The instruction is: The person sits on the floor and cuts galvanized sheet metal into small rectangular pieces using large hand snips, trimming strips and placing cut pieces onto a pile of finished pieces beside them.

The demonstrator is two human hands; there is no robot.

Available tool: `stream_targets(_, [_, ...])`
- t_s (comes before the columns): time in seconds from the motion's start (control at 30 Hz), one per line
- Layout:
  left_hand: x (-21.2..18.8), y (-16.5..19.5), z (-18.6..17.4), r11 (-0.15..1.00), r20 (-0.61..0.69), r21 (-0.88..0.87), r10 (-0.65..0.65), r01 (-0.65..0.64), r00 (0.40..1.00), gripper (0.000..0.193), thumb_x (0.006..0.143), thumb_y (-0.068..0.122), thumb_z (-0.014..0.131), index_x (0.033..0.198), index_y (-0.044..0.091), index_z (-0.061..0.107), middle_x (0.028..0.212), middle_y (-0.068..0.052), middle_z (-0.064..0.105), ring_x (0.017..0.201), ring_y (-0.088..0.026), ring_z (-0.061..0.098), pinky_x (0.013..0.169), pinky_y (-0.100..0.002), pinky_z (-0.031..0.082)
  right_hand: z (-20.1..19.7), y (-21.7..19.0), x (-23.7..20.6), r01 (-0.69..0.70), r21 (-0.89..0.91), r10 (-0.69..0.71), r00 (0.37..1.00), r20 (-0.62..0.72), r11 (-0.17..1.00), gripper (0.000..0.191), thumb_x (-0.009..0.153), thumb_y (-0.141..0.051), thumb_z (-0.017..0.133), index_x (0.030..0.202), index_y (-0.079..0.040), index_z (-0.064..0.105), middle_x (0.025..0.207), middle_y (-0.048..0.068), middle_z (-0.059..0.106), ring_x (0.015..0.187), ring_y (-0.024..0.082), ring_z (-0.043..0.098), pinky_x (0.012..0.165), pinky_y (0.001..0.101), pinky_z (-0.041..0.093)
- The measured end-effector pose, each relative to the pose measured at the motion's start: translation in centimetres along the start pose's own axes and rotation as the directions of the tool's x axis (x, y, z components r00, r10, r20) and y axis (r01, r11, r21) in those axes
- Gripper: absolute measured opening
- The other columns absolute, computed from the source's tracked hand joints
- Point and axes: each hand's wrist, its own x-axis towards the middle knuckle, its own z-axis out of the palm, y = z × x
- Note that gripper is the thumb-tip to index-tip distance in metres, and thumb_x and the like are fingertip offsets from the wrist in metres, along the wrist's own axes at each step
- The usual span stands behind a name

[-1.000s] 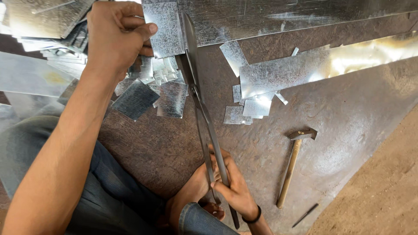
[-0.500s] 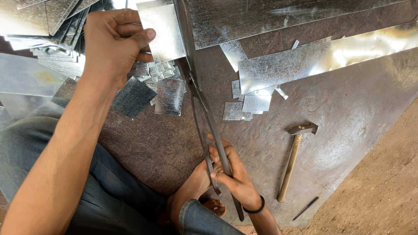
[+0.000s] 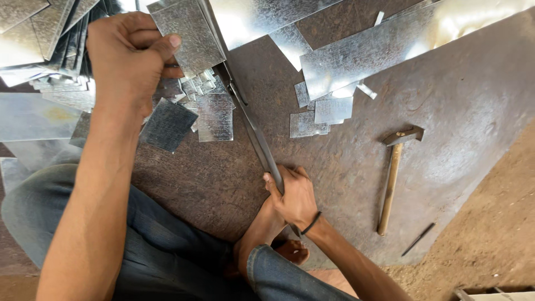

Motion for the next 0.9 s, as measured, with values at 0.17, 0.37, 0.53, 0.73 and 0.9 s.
stream_targets(0.17, [-0.3,2.0,-4.5,0.994,0.012,0.106,0.017,-0.018,1.0,0.023,0.099,-0.001,0.075,0.121,-0.003,0.066,0.107,-0.012,0.071,0.089,-0.018,0.074,0.066,-0.028,0.067,0.1,-0.4,-0.6,0.211,-0.19,-0.229,0.97,-0.077,0.959,0.036,0.097,-0.035,0.065,0.109,-0.001,0.066,0.09,0.017,0.07,0.079,0.034,0.068,0.082,0.0421,0.047])
stream_targets(0.37, [-2.9,0.3,-16.2,0.844,-0.036,0.51,0.216,-0.168,0.976,0.021,0.116,0.001,0.063,0.136,0.003,0.058,0.12,-0.01,0.068,0.106,-0.02,0.073,0.087,-0.032,0.064,-5.1,-2.3,5.8,0.395,-0.453,-0.478,0.875,-0.081,0.799,0.03,0.099,-0.038,0.066,0.117,-0.013,0.063,0.115,0.01,0.068,0.097,0.028,0.068,0.085,0.0449,0.047])
stream_targets(0.53, [-3.6,1.8,-18.1,0.713,-0.21,0.699,0.288,-0.063,0.934,0.023,0.109,-0.003,0.07,0.129,-0.001,0.06,0.117,-0.013,0.069,0.095,-0.025,0.071,0.068,-0.034,0.057,-10.9,-6.2,21.9,0.637,-0.625,-0.822,0.569,-0.014,0.451,0.081,0.092,-0.045,0.078,0.152,0.0,0.047,0.153,0.022,0.05,0.138,0.042,0.046,0.109,0.0519,0.04])
stream_targets(0.73, [-4.7,8.7,-13.2,0.916,-0.313,0.391,0.045,0.086,0.949,0.024,0.101,0.002,0.073,0.124,0.001,0.065,0.108,-0.007,0.071,0.085,-0.015,0.075,0.064,-0.026,0.066,-13.8,-10.5,26.9,0.681,-0.463,-0.661,0.712,0.237,0.567,0.094,0.069,-0.058,0.085,0.142,-0.005,0.057,0.112,0.011,0.06,0.116,0.035,0.054,0.106,0.0517,0.041])
stream_targets(0.9, [-5.7,7.2,-8.3,0.957,-0.092,-0.096,-0.283,0.274,0.955,0.022,0.094,0.01,0.07,0.113,-0.001,0.066,0.102,-0.007,0.07,0.081,-0.013,0.07,0.066,-0.03,0.066,-13.6,-11.6,25.9,0.51,-0.389,-0.431,0.859,0.276,0.768,0.048,0.083,-0.057,0.078,0.099,-0.013,0.07,0.106,0.004,0.059,0.1,0.027,0.059,0.101,0.0479,0.045])
